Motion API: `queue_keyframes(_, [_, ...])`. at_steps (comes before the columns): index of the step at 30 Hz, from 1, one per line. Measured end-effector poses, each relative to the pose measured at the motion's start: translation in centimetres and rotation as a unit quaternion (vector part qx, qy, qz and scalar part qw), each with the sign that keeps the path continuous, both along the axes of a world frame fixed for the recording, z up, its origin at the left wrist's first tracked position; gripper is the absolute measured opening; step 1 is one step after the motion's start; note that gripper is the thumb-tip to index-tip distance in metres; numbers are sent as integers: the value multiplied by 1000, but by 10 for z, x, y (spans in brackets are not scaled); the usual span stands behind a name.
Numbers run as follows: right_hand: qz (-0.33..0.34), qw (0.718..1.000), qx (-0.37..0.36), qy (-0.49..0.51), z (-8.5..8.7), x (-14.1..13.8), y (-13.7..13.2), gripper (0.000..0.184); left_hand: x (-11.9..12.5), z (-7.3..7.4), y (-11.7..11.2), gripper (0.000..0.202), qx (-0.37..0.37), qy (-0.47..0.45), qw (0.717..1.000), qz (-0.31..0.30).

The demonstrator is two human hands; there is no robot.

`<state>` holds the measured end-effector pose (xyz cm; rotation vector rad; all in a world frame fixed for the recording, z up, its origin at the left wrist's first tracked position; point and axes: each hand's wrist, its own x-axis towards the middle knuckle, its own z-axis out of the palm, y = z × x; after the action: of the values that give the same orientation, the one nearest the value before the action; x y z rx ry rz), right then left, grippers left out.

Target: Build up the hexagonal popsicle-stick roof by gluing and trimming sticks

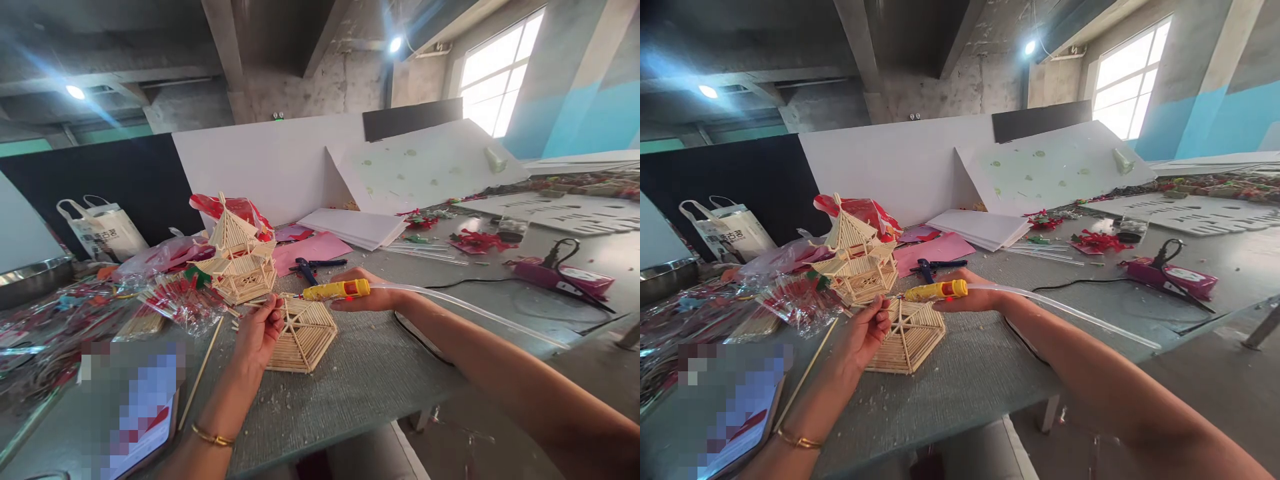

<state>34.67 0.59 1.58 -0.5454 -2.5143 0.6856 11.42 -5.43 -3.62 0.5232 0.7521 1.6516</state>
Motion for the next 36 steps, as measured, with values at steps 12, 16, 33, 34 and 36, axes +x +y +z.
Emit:
queue_keyframes(12, [21, 1000, 10, 7, -2, -1, 3, 25, 0, 0, 0, 5, -4, -4, 1000, 6])
queue_keyframes(16, [12, 1000, 5, 6, -1, -2, 1, 25, 0, 1, -1, 7, -3, -4, 1000, 2])
queue_keyframes(33, [-5, 999, 50, -8, -4, -6, 0, 26, 3, 5, -3, 6, -5, -13, 1000, -3])
queue_keyframes(34, [-5, 998, 54, -9, -4, -6, 0, 27, 3, 5, -3, 7, -5, -12, 1000, -5])
queue_keyframes(36, [-6, 998, 59, -16, -4, -7, -1, 28, 3, 5, -3, 8, -6, -11, 1000, -8])
